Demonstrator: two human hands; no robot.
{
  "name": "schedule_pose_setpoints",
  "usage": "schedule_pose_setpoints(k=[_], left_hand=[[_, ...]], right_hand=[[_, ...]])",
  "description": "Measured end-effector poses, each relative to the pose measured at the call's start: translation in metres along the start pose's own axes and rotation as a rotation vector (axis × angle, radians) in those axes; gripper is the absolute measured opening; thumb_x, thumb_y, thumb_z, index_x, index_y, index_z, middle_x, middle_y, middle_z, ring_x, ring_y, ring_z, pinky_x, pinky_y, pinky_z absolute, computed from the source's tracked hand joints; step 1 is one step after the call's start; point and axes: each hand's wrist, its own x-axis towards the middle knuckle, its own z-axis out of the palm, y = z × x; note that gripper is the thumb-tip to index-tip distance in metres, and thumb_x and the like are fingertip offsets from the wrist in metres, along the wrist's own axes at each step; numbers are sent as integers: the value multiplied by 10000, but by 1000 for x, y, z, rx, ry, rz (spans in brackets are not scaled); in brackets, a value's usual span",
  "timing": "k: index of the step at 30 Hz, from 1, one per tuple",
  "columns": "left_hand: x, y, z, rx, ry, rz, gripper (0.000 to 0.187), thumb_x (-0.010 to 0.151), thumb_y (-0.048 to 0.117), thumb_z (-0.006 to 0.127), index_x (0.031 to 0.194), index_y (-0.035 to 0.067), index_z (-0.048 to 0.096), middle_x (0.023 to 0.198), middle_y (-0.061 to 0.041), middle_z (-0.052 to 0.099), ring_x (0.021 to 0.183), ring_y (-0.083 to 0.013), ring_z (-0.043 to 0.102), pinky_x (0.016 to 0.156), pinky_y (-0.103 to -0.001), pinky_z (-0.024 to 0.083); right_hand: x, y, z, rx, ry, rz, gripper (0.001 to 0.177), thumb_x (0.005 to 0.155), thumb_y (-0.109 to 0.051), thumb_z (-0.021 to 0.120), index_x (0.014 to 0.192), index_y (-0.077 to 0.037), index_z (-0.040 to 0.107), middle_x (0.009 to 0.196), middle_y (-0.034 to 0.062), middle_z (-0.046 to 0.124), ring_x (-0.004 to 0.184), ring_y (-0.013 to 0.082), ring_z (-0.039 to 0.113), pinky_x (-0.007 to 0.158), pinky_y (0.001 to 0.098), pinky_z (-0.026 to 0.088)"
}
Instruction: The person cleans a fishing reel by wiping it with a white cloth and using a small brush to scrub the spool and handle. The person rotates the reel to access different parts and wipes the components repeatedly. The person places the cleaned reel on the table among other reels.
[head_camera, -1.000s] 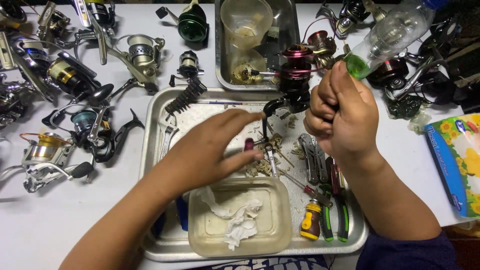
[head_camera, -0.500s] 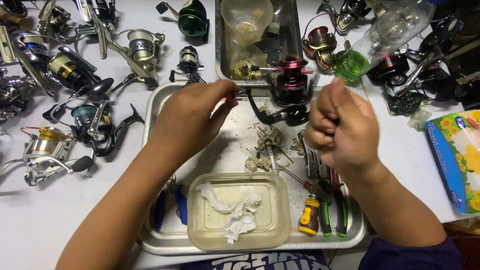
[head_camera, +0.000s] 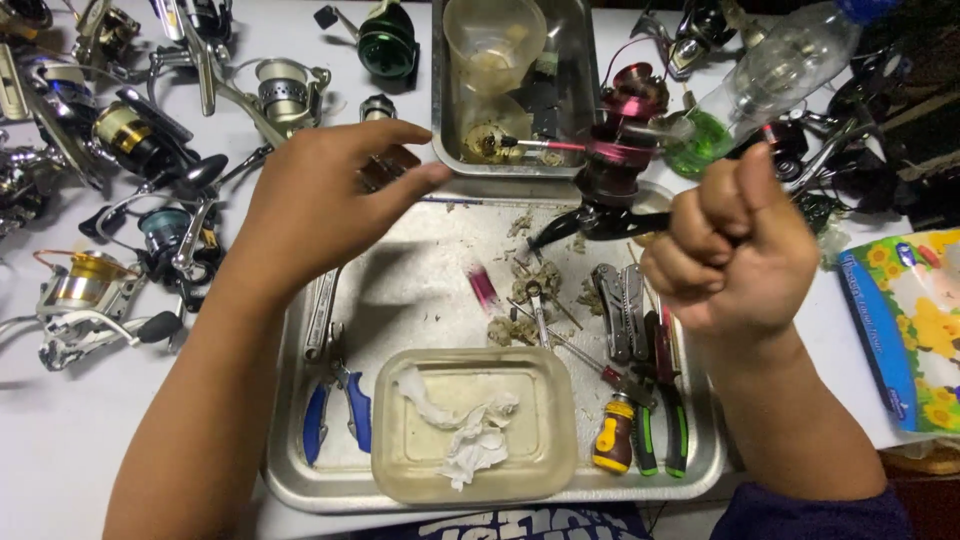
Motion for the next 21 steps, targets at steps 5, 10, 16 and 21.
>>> schedule_pose_setpoints(k=[5,10,16,21], left_hand=[[-4,-3,15,-394,-91,-175,289,1010,304,544,1189,155,715,875,23,708,712,-97,586,644,-245,483],[1,2,49,-497,-323,-221,320,999,243,517,1270,206,681,1077,27,792,855,-109,732,777,-274,613],[2,3,81,-1088,-374,-79,654,1023,476,395,1499,31,441,1389,-239,582,1074,-274,669,891,-416,615],[0,10,119,-1167,-393,179,1129,747,486,860,1594,64,244,1567,-278,362,1340,-431,498,1068,-533,511]], right_hand=[[12,3,-30,166,-139,-18,442,1085,-431,335,695,-222,347,549,-93,238,384,36,196,352,204,158],[15,17,-43,346,-252,-29,470,1103,-424,310,691,-197,315,563,-69,230,392,63,217,387,227,197],[19,41,-79,443,-453,22,503,1121,-475,258,704,-211,353,560,-62,323,369,47,340,393,230,319],[17,65,-78,442,-584,65,549,1097,-469,352,639,-176,426,477,-31,367,315,98,345,334,213,305]])
